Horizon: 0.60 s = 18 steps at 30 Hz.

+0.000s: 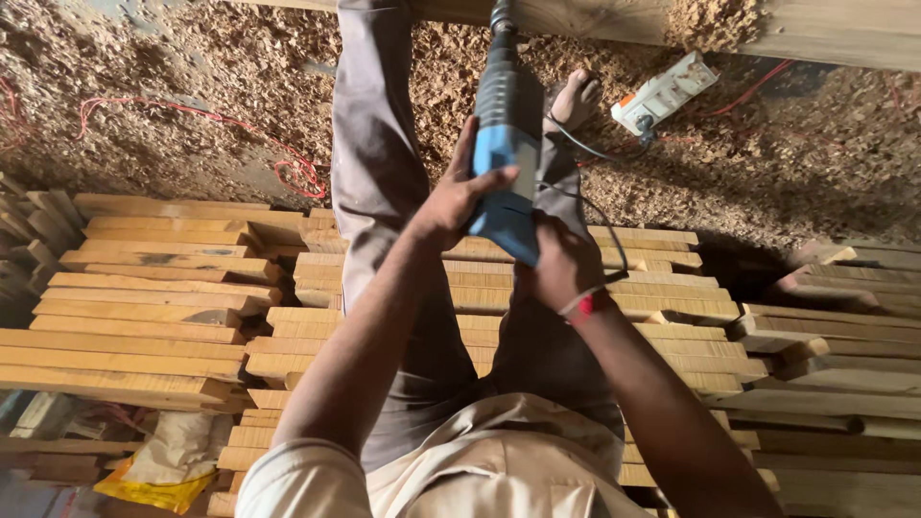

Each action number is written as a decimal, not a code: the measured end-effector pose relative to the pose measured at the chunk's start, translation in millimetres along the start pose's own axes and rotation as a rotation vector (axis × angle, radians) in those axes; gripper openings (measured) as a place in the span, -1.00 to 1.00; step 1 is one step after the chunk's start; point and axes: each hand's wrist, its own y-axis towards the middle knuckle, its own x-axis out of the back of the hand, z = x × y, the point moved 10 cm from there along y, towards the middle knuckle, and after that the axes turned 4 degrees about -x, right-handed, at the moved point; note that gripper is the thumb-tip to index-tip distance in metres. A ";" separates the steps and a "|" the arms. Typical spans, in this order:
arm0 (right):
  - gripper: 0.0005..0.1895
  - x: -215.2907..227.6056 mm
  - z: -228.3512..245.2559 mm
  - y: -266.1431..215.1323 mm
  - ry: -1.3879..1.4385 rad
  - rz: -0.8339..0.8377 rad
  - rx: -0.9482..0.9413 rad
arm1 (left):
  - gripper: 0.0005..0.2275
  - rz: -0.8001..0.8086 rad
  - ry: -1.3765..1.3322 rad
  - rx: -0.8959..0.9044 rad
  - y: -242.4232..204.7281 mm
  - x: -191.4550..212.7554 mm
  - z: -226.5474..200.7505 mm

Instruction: The person uses a power drill to make holes in a large wooden beam, holding the beam steady with their bare feet while sitting on the floor.

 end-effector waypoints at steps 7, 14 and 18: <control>-0.67 -10.1 21.5 15.6 0.127 -0.016 -0.146 | 0.00 -0.055 0.107 0.002 6.1 21.5 -1.0; -0.51 15.9 28.7 52.1 0.228 -0.079 -0.119 | -0.21 -0.147 0.655 0.299 56.4 6.2 -67.3; -0.08 74.9 38.9 91.7 -0.048 -0.510 0.034 | -0.48 -0.119 0.788 0.439 90.9 -21.3 -105.8</control>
